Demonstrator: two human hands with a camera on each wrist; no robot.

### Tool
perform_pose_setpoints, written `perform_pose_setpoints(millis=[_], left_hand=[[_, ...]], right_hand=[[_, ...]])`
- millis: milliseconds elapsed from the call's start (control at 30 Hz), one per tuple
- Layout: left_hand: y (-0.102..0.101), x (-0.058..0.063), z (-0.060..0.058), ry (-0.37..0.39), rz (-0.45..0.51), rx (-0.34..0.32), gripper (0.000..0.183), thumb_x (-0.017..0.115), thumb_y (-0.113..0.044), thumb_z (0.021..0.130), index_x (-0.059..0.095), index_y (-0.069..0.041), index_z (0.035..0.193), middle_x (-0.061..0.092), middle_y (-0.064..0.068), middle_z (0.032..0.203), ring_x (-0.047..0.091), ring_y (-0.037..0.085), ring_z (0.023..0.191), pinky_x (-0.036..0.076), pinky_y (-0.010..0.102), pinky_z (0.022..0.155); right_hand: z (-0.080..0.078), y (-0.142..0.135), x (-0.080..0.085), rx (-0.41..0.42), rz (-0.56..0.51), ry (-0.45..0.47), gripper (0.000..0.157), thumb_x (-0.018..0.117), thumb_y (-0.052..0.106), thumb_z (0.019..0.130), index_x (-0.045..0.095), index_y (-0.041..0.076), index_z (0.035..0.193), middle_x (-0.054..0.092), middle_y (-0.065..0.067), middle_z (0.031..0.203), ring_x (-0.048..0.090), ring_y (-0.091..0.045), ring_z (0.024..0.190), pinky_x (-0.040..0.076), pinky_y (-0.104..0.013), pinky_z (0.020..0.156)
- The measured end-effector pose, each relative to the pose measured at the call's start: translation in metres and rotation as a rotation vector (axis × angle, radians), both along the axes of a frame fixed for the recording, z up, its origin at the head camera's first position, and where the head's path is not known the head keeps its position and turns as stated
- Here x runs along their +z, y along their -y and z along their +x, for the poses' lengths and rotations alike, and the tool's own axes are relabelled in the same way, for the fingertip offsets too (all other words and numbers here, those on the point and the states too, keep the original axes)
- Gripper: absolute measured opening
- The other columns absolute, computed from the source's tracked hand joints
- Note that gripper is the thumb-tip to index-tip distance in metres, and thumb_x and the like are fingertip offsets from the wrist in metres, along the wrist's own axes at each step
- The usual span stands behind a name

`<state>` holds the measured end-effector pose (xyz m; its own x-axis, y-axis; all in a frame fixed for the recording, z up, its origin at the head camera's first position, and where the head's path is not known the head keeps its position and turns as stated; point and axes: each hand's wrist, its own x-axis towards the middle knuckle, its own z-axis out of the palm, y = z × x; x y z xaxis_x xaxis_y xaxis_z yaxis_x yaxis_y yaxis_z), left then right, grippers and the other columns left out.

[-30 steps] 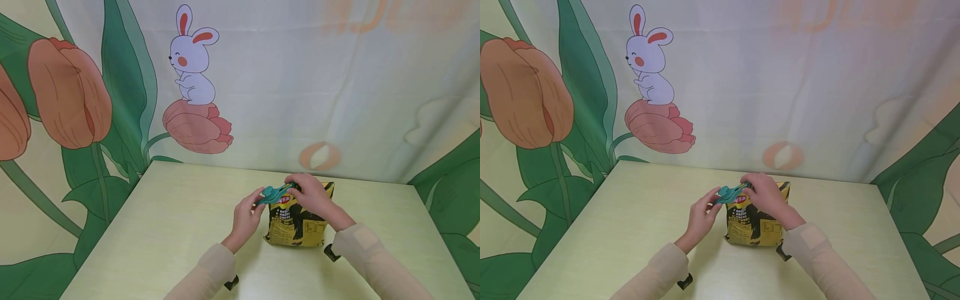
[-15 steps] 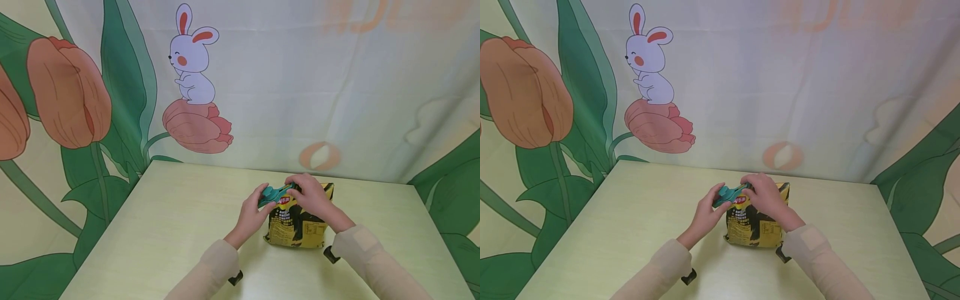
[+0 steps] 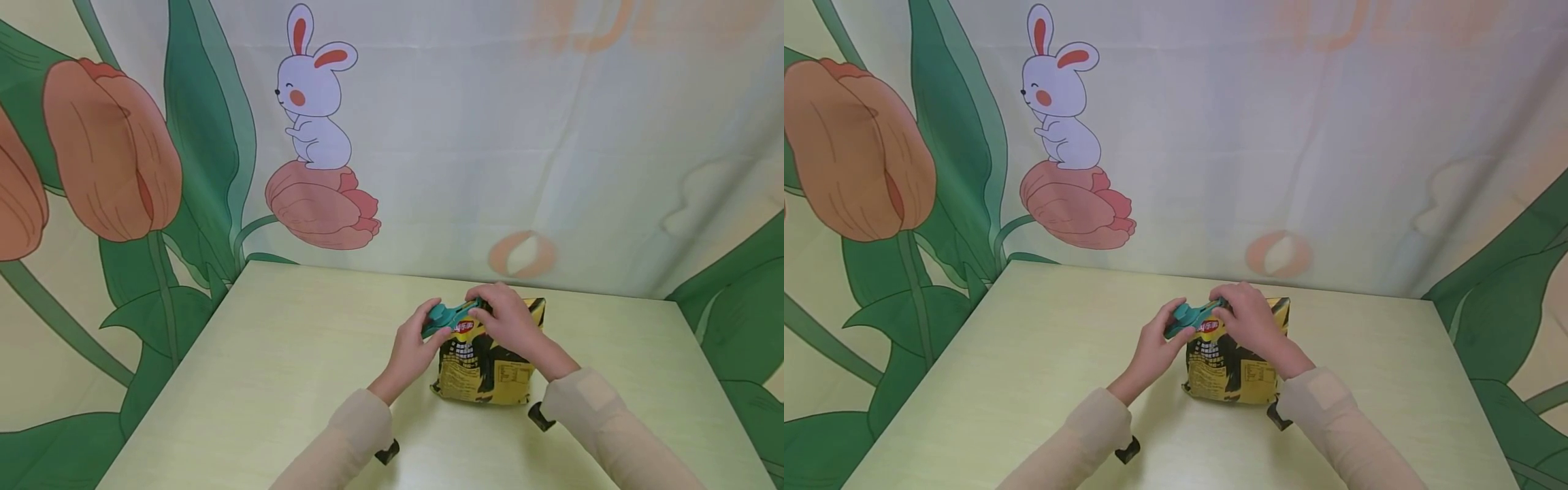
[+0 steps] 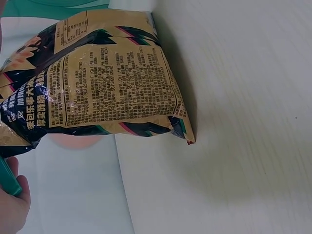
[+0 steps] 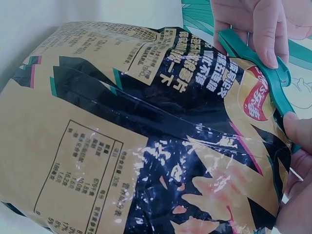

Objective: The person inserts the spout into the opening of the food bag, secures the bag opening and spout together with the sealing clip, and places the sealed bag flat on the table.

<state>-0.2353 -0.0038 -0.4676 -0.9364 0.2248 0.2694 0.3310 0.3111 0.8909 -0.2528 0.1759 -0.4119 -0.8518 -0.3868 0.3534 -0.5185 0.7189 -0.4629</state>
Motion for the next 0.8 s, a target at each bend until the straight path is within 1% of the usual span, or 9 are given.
perform_pose_setpoints(millis=[133, 400, 533, 700, 800], left_hand=[[-0.0010, 0.0023, -0.0012, -0.005, -0.012, -0.004, 0.048, 0.054, -0.024, 0.087, 0.038, -0.014, 0.130, 0.054, 0.009, 0.118, 0.054, 0.017, 0.104, 0.047, 0.030, 0.087], [-0.0046, 0.0061, -0.0028, 0.014, -0.100, 0.016, 0.042, 0.051, -0.019, 0.088, 0.038, -0.008, 0.127, 0.054, 0.009, 0.111, 0.052, 0.016, 0.092, 0.047, 0.030, 0.080], [-0.0054, 0.0075, -0.0026, 0.018, -0.111, 0.022, 0.040, 0.051, -0.019, 0.088, 0.038, -0.009, 0.125, 0.055, 0.009, 0.108, 0.051, 0.016, 0.089, 0.046, 0.028, 0.077], [-0.0059, 0.0072, -0.0020, 0.011, -0.119, 0.029, 0.038, 0.052, -0.018, 0.088, 0.039, -0.011, 0.124, 0.056, 0.009, 0.108, 0.051, 0.016, 0.089, 0.046, 0.028, 0.077], [-0.0063, 0.0064, -0.0015, 0.006, -0.117, 0.029, 0.039, 0.052, -0.017, 0.088, 0.039, -0.011, 0.124, 0.056, 0.009, 0.108, 0.052, 0.016, 0.090, 0.047, 0.029, 0.079]], right_hand=[[0.0001, -0.0002, 0.0005, 0.000, -0.002, 0.009, 0.015, 0.063, 0.012, 0.081, 0.061, 0.010, 0.096, 0.061, -0.004, 0.090, 0.046, -0.018, 0.078, 0.037, -0.030, 0.065], [-0.0010, -0.0020, 0.0003, 0.004, 0.003, 0.031, 0.019, 0.062, 0.013, 0.082, 0.060, 0.009, 0.101, 0.061, -0.006, 0.096, 0.047, -0.018, 0.080, 0.038, -0.031, 0.065], [0.0001, -0.0019, 0.0016, 0.004, -0.009, 0.046, 0.021, 0.062, 0.013, 0.082, 0.060, 0.009, 0.102, 0.060, -0.007, 0.098, 0.046, -0.017, 0.079, 0.038, -0.029, 0.064], [0.0011, -0.0018, 0.0020, -0.005, -0.017, 0.065, 0.026, 0.062, 0.014, 0.082, 0.059, 0.008, 0.107, 0.060, -0.008, 0.101, 0.045, -0.016, 0.077, 0.038, -0.028, 0.062], [0.0014, -0.0023, 0.0018, -0.008, -0.020, 0.071, 0.031, 0.062, 0.015, 0.082, 0.057, 0.006, 0.112, 0.059, -0.010, 0.105, 0.048, -0.018, 0.082, 0.041, -0.031, 0.065]])
